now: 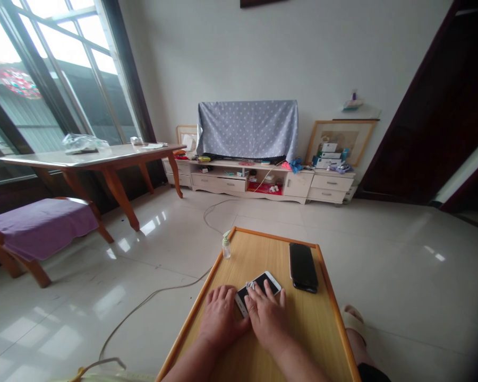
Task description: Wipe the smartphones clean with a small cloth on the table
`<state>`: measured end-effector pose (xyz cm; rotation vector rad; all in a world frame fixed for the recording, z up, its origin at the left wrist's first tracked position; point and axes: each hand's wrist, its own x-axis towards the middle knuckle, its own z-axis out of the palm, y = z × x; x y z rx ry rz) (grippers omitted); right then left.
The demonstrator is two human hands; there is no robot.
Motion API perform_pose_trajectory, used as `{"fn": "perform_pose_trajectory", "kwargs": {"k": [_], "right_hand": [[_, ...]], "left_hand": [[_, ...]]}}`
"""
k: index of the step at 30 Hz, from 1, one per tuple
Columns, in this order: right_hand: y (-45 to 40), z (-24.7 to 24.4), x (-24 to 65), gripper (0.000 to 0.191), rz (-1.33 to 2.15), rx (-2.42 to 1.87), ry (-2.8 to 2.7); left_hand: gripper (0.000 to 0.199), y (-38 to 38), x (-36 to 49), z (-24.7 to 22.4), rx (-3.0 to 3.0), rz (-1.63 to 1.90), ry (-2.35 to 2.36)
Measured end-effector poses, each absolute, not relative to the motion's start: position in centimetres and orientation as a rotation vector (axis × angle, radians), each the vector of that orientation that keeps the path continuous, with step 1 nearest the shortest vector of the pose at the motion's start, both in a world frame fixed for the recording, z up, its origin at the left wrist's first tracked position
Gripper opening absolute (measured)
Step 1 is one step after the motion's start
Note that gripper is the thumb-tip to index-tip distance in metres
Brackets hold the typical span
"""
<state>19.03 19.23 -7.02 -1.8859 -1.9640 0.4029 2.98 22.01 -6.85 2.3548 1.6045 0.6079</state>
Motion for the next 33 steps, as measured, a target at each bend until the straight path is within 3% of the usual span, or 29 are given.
{"fn": "perform_pose_trajectory", "kwargs": {"k": [7,12,21,26,33], "right_hand": [[17.5,-6.7,16.4,0.045,0.463,-1.626,-2.066],[18.8,-7.2,17.3,0.047,0.409,-1.698,-2.051],[22.0,-8.7,20.4,0.049,0.207,-2.017,-1.925],[22.4,-9.5,22.2,0.058,0.124,-2.158,-1.840],[18.2,-10.4,19.5,0.056,0.202,-1.950,-2.014]], "left_hand": [[0.035,22.2,2.3,-7.2,2.368,0.536,1.580],[0.032,22.2,2.5,-7.1,2.349,0.584,1.591],[0.051,21.9,2.8,-6.8,2.328,0.635,1.600],[0.051,21.8,2.8,-6.5,2.318,0.616,1.616],[0.045,21.9,2.8,-6.8,2.337,0.611,1.620]]}}
